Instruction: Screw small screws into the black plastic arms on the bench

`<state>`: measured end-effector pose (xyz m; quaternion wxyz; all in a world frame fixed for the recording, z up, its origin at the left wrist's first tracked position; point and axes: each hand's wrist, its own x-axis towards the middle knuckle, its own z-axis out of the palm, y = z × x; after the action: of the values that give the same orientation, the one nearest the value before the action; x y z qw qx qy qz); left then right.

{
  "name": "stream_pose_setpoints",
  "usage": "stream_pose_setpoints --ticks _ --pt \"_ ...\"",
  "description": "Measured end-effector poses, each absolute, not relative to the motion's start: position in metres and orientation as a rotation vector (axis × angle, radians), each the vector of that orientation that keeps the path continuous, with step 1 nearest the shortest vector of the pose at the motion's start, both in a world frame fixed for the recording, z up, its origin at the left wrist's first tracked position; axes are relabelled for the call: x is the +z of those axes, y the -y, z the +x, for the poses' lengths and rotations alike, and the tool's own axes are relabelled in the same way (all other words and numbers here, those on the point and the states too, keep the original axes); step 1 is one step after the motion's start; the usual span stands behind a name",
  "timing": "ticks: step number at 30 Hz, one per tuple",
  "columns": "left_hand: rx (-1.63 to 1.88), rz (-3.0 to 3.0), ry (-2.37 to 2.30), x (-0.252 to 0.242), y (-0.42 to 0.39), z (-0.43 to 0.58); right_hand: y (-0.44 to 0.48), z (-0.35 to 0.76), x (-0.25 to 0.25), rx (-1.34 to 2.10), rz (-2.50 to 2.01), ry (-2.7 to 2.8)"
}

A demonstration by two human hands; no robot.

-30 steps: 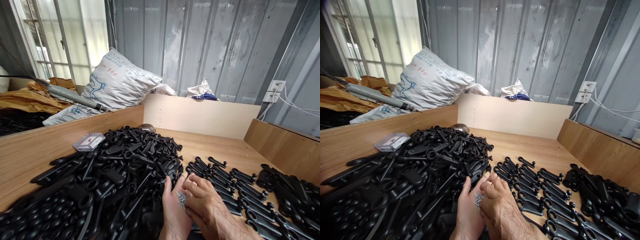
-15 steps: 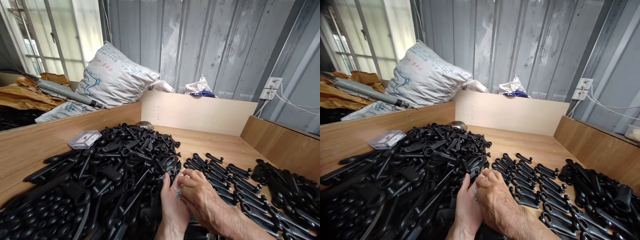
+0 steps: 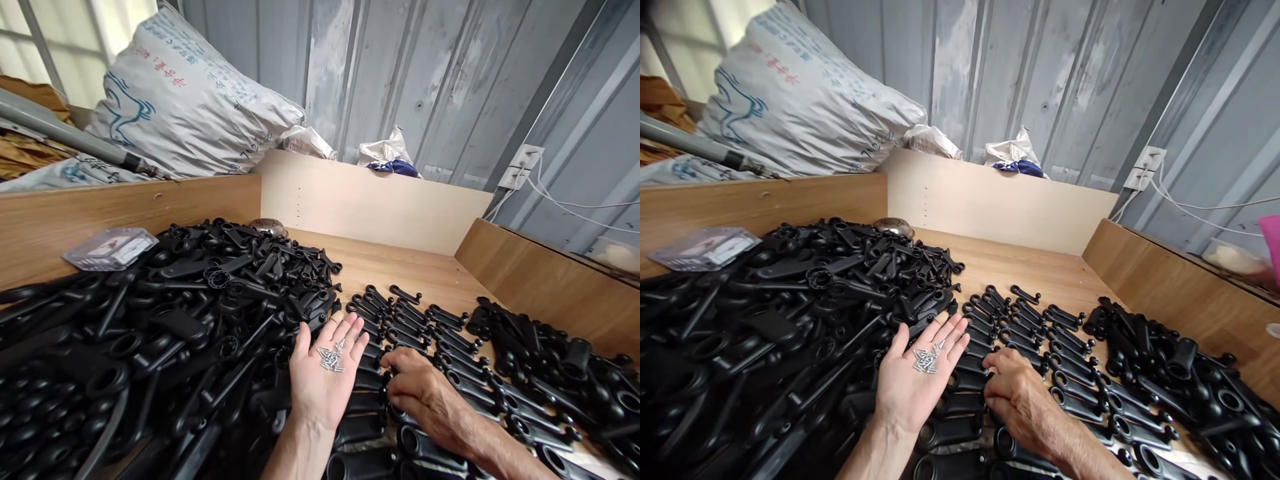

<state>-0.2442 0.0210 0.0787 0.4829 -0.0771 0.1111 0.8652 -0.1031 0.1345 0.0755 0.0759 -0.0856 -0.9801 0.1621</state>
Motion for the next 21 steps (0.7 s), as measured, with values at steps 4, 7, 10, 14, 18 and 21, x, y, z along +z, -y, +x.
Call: stream_pose_setpoints --ticks 4,7,10,14,18,21 --pt "2.124 -0.163 -0.297 0.079 -0.022 -0.244 -0.123 -0.102 0.071 0.424 -0.234 3.009" --pt "2.128 -0.162 -0.307 0.08 -0.022 -0.243 -0.118 -0.104 0.071 0.382 -0.226 3.028" --pt "2.121 -0.16 -0.315 0.081 -0.023 -0.243 -0.116 -0.104 0.072 0.328 -0.247 3.052" --pt "2.098 -0.146 -0.305 0.081 -0.022 -0.242 -0.12 -0.102 0.083 0.291 -0.188 3.016" --pt "2.042 -0.147 -0.267 0.075 -0.022 -0.24 -0.123 -0.112 0.1 0.279 -0.017 2.639" --pt "2.007 -0.189 -0.219 0.069 -0.025 -0.24 -0.116 -0.129 0.104 0.295 0.093 2.457"
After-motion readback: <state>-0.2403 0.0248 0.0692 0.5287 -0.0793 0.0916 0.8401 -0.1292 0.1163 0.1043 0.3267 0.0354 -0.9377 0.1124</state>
